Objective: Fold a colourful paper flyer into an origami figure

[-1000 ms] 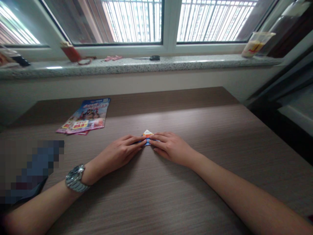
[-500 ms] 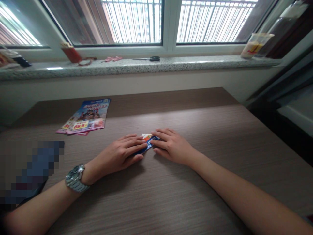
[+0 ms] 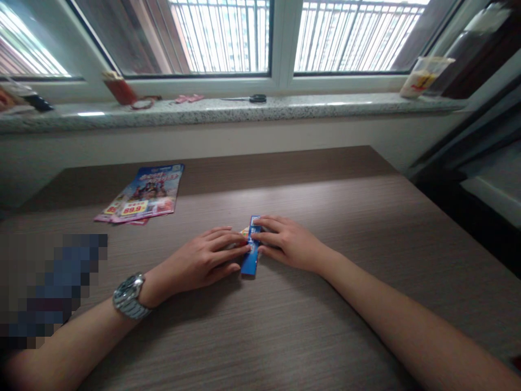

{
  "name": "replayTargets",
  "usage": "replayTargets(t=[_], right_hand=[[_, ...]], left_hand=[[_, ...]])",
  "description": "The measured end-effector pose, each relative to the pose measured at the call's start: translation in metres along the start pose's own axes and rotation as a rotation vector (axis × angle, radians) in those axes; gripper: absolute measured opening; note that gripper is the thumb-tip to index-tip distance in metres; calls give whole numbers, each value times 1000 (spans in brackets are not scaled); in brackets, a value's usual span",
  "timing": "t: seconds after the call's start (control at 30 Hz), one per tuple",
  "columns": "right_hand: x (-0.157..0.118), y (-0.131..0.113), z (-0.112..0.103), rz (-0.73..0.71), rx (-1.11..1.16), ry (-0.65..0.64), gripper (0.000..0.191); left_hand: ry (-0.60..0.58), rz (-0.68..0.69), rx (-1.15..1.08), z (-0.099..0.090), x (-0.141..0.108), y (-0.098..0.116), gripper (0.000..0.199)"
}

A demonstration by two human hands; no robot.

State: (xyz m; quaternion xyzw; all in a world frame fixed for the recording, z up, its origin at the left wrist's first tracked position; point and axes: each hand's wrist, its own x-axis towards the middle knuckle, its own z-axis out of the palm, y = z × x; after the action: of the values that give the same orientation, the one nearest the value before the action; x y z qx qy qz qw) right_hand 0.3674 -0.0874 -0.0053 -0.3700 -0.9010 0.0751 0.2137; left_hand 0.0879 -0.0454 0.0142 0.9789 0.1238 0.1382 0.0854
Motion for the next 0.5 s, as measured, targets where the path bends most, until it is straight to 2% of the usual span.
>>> replayTargets(t=[0.5], right_hand=[[-1, 1, -1, -25, 40, -22, 38]], left_hand=[[-61, -31, -27, -3, 0, 3, 44]])
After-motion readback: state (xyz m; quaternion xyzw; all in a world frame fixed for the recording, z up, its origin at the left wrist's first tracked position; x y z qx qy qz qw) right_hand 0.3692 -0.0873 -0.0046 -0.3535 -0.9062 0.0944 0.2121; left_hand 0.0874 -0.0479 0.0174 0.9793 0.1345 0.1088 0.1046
